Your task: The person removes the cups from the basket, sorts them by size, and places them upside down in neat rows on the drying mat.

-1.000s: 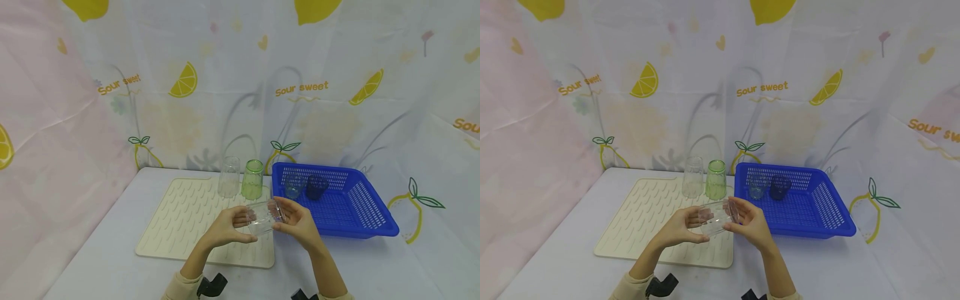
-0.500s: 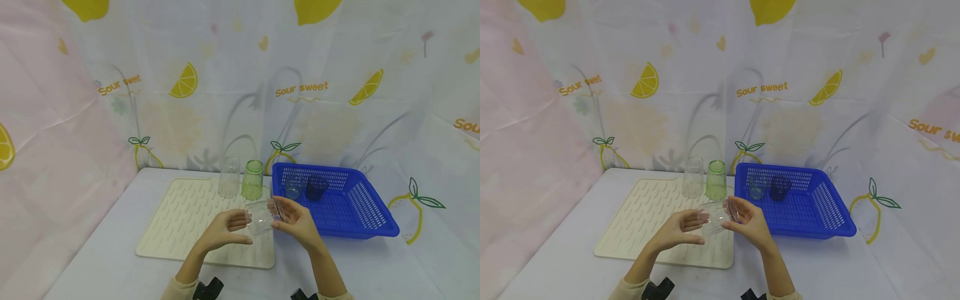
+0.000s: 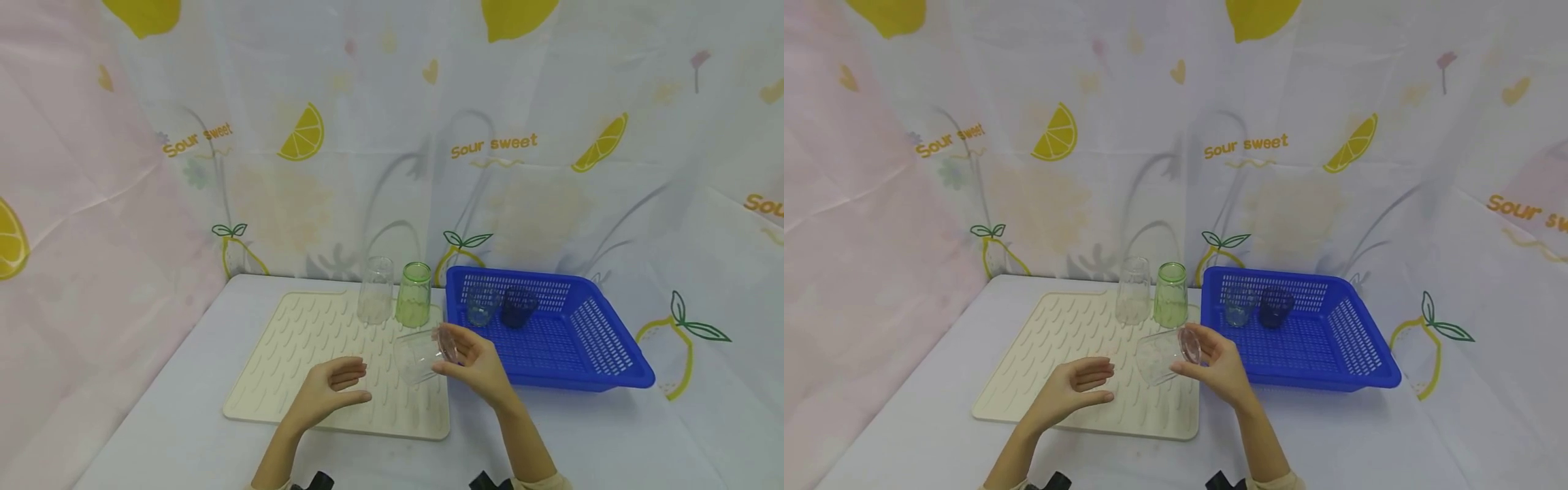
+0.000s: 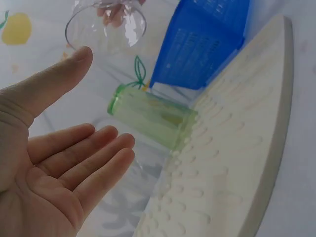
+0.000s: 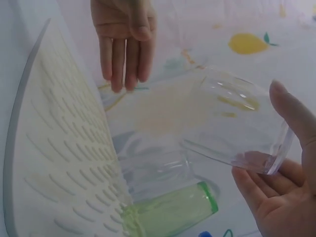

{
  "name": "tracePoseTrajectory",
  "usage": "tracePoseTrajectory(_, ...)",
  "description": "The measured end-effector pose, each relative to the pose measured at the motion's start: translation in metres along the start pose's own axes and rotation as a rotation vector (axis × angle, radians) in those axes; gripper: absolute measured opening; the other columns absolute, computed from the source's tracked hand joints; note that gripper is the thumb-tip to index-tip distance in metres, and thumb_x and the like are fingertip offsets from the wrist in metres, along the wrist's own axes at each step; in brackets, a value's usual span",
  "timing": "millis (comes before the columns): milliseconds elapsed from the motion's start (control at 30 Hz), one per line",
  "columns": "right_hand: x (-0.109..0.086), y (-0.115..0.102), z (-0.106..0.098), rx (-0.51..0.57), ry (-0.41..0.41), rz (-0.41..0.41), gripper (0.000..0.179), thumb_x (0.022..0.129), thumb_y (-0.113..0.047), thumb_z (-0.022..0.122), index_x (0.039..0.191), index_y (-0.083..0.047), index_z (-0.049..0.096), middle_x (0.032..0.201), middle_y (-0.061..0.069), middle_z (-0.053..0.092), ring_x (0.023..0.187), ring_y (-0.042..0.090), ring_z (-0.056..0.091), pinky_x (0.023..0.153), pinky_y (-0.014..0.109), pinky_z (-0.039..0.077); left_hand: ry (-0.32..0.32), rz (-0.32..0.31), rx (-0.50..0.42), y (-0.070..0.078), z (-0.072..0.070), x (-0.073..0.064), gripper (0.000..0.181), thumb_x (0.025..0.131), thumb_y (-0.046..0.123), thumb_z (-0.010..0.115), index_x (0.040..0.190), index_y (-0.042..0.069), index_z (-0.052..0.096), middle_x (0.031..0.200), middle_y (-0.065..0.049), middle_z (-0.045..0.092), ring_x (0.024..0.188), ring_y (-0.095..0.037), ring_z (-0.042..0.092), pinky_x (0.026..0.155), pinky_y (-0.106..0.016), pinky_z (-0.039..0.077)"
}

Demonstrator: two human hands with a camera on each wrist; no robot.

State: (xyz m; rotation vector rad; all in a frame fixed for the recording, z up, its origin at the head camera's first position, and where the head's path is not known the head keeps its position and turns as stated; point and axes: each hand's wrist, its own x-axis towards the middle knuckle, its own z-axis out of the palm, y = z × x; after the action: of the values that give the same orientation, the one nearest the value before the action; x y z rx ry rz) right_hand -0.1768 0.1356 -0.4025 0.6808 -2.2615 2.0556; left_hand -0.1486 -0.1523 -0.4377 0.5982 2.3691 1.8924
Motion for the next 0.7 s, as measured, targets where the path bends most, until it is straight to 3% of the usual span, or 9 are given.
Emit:
tracePoseTrajectory(167,0.003,0.007,0.004,-0.055,0.024,0.039,0.068,0.073,-0.002,0.079,0.131,0.011,0.045,0.134,0.027,0.049,0.125,0.034,0.047,0.101,0.029,0.043,0.167,-0.043,0.137,-0.013,-0.017,-0.022,0.059,0.075,0.015,0.079,0.119,-0.013,0.054,0.115,-0.029,0.061,0.103,-0.038,0.063,0.087,-0.036,0.055)
tracePoseTrajectory(367,0.005,0.015,0.005,-0.112,0.047,0.054,0.069,0.073,-0.004,0.08,0.131,0.011,0.046,0.135,0.026,0.048,0.128,0.037,0.044,0.104,0.043,0.039,0.343,-0.054,0.311,-0.028,-0.043,-0.046,0.054,0.073,0.014,0.08,0.114,-0.012,0.057,0.108,-0.026,0.065,0.096,-0.037,0.065,0.079,-0.037,0.058)
tracePoseTrajectory(533,0.006,0.02,0.006,-0.12,0.049,0.073,0.069,0.073,-0.006,0.08,0.132,0.008,0.047,0.135,0.025,0.048,0.127,0.036,0.045,0.104,0.045,0.04,0.437,-0.02,0.473,-0.038,-0.066,-0.064,0.054,0.071,0.012,0.081,0.112,-0.014,0.057,0.104,-0.029,0.065,0.093,-0.041,0.064,0.075,-0.042,0.058)
tracePoseTrajectory(633,0.007,0.024,0.007,-0.122,0.039,0.077,0.069,0.074,-0.007,0.079,0.132,0.008,0.046,0.135,0.027,0.047,0.127,0.037,0.045,0.104,0.044,0.04,0.482,-0.042,0.58,-0.045,-0.079,-0.074,0.058,0.068,0.012,0.083,0.111,-0.016,0.056,0.104,-0.033,0.063,0.091,-0.047,0.063,0.074,-0.05,0.056)
tracePoseTrajectory(700,0.007,0.026,0.009,-0.121,0.034,0.082,0.069,0.074,-0.008,0.079,0.132,0.008,0.046,0.135,0.027,0.048,0.126,0.037,0.046,0.104,0.043,0.041,0.499,-0.093,0.646,-0.049,-0.087,-0.081,0.064,0.067,0.016,0.084,0.112,-0.018,0.054,0.107,-0.037,0.06,0.094,-0.052,0.06,0.077,-0.056,0.054)
